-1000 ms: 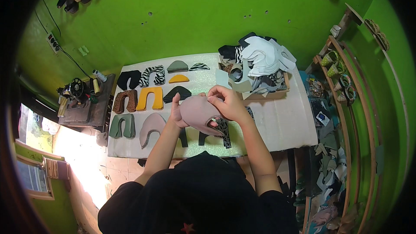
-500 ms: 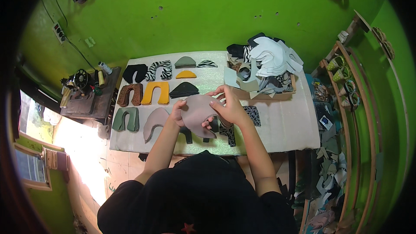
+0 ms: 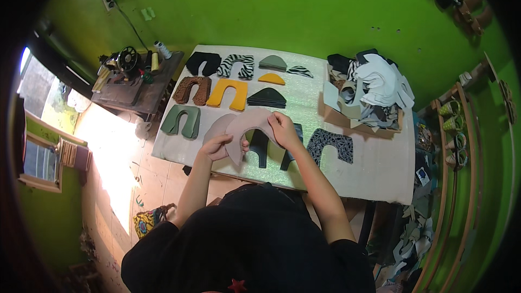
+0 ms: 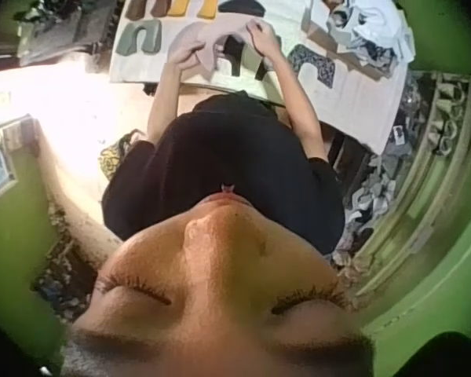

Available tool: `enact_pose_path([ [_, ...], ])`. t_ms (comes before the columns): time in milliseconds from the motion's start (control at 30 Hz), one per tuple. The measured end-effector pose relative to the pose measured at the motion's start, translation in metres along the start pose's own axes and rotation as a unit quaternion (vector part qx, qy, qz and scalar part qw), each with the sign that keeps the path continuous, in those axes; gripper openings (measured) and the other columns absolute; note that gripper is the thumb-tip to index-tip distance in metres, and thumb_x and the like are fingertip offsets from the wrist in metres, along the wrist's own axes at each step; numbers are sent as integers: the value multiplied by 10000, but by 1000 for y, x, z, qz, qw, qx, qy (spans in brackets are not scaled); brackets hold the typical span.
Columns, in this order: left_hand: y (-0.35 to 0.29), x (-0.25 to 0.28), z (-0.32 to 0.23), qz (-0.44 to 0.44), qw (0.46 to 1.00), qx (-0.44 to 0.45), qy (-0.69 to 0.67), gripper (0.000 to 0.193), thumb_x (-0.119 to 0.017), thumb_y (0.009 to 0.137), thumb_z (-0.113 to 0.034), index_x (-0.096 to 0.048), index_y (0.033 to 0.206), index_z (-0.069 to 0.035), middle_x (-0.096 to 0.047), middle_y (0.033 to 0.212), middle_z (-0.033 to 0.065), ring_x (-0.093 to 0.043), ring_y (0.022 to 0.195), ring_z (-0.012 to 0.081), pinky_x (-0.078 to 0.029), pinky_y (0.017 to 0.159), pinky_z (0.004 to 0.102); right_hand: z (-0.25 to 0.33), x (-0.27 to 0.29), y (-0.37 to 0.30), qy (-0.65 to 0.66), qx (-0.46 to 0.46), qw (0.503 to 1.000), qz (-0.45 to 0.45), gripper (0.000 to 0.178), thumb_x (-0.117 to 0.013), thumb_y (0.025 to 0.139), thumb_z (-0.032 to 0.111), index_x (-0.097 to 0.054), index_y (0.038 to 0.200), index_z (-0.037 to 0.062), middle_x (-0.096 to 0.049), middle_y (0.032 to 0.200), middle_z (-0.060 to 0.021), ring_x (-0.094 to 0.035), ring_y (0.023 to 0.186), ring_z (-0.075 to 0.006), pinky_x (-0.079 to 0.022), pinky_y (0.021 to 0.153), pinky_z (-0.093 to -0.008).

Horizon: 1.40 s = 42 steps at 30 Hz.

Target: Sorting and organizing various cut leather shoe components on a work table.

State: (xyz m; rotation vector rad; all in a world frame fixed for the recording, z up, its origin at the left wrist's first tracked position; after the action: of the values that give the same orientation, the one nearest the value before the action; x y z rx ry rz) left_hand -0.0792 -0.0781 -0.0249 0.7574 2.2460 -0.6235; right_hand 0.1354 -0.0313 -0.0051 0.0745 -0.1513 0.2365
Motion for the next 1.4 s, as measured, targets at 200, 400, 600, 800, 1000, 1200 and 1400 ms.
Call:
enact_pose_path([
  [200,-30,29,-27,-182,969,-37,166,445,-480,849,-27,-313,1262,-21,-566,1031,147,-596,894,205,-517,722,298,-37,-57,13,-60,-24,997,35,217,-540,870,196,-566,805,-9,-541,695,1,-444,618,-56,-383,559,-230],
  [400,-43,77,-47,-330,834,-46,441,354,-524,783,-32,-491,1132,15,-598,931,143,-613,820,204,-478,741,311,-56,-100,16,-87,-99,991,11,216,-610,777,133,-563,947,7,-596,749,-66,-559,679,-138,-445,617,-275],
  [600,-29,118,-23,-354,747,-47,561,342,-557,721,-40,-555,1059,9,-607,932,143,-572,876,234,-430,797,302,-87,-115,13,-173,-116,978,-31,235,-632,726,163,-550,872,-2,-585,735,-134,-573,671,-255,-447,626,-345],
  [800,-33,103,-30,-408,731,-69,542,350,-543,706,-26,-551,1056,-19,-601,989,210,-581,923,334,-445,812,348,-70,-117,14,-177,-141,973,-39,271,-624,715,130,-548,923,-24,-611,830,-202,-605,787,-338,-468,704,-380],
  [1000,-27,105,-21,-422,700,-89,569,430,-563,671,24,-519,1096,-25,-607,976,203,-577,946,337,-453,820,365,-79,-119,11,-238,-98,964,-66,296,-617,712,122,-543,955,-31,-610,813,-200,-603,774,-334,-473,707,-389],
  [1200,-31,101,-21,-437,661,-87,604,463,-605,664,-12,-521,1116,-65,-540,1072,204,-509,1022,357,-415,875,382,-61,-119,6,-240,-88,966,-37,397,-611,703,116,-505,1051,-42,-581,929,-238,-562,899,-368,-457,805,-389],
  [1400,-24,68,-9,-467,543,-93,692,466,-651,672,-137,-521,1119,-127,-366,1247,194,-323,1157,371,-322,920,473,-27,-112,-14,-350,-87,933,16,411,-631,698,143,-519,1063,-8,-403,1164,-218,-450,1025,-401,-434,834,-423],
])
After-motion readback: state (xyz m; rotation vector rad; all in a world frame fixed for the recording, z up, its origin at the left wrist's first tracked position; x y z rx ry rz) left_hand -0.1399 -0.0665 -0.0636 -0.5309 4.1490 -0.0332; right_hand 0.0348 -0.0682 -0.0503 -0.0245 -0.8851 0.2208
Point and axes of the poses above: each hand's wrist, its own y-axis towards the middle knuckle, its own x-axis out of the back of the hand, z = x × y, the point moved 3 cm from there along y, towards the middle knuckle
